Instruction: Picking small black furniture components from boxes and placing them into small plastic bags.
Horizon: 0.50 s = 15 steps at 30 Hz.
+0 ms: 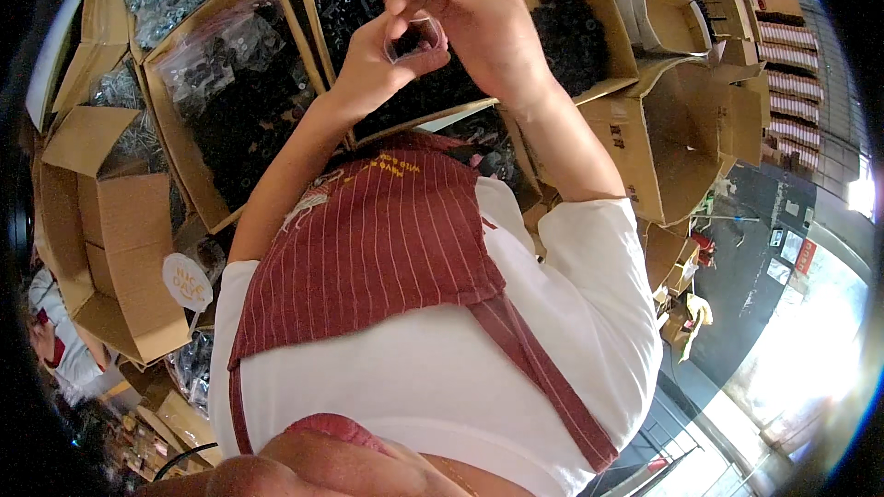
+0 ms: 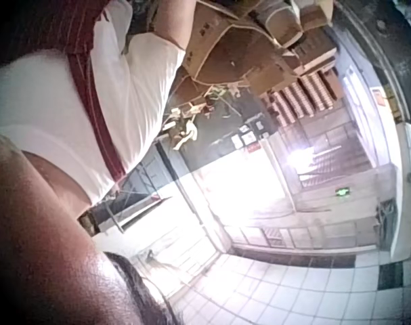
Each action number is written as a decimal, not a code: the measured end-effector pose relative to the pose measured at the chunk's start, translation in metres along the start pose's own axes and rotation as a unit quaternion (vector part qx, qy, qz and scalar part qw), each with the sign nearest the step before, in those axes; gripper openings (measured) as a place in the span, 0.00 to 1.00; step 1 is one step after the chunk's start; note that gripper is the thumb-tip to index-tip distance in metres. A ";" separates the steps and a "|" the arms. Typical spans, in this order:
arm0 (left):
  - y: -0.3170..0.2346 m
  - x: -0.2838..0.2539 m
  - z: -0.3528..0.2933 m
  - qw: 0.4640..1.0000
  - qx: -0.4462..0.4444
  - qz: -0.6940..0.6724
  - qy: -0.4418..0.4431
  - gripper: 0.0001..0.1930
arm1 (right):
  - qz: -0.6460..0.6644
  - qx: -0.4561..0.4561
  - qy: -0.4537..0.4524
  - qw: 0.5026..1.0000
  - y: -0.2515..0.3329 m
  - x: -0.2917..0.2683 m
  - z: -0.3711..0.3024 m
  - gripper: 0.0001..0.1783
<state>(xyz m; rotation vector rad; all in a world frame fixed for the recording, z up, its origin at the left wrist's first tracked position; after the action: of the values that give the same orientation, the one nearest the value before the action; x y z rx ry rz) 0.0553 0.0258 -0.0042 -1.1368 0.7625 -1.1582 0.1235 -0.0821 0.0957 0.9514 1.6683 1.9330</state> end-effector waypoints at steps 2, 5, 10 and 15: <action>-0.002 -0.003 0.002 0.999 -0.039 -0.018 -0.006 0.10 | -0.017 -0.070 0.007 0.997 -0.002 -0.019 0.006 0.19; -0.002 -0.014 0.008 0.997 -0.005 -0.033 -0.064 0.08 | -0.307 -0.124 -0.080 0.940 -0.044 -0.053 0.016 0.19; -0.003 -0.024 0.017 0.981 -0.051 -0.106 -0.154 0.05 | -0.791 -0.119 0.109 0.590 -0.167 -0.069 -0.047 0.41; 0.000 -0.027 0.017 0.980 -0.045 -0.116 -0.157 0.05 | -0.719 -0.021 0.280 0.636 -0.151 -0.065 -0.028 0.32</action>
<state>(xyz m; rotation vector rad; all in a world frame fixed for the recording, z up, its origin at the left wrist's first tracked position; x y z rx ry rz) 0.0637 0.0563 -0.0012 -1.4742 0.4498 -1.1071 0.1289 -0.1167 -0.0670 -1.0097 1.6406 0.9834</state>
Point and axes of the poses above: each hand's wrist, its own z-axis towards the middle knuckle, its own x-axis out of the palm, y = z × x, the point moved 2 cm from there along z, towards the middle knuckle, and after that the axes turned 9 degrees about -y, right-handed, at the moved point
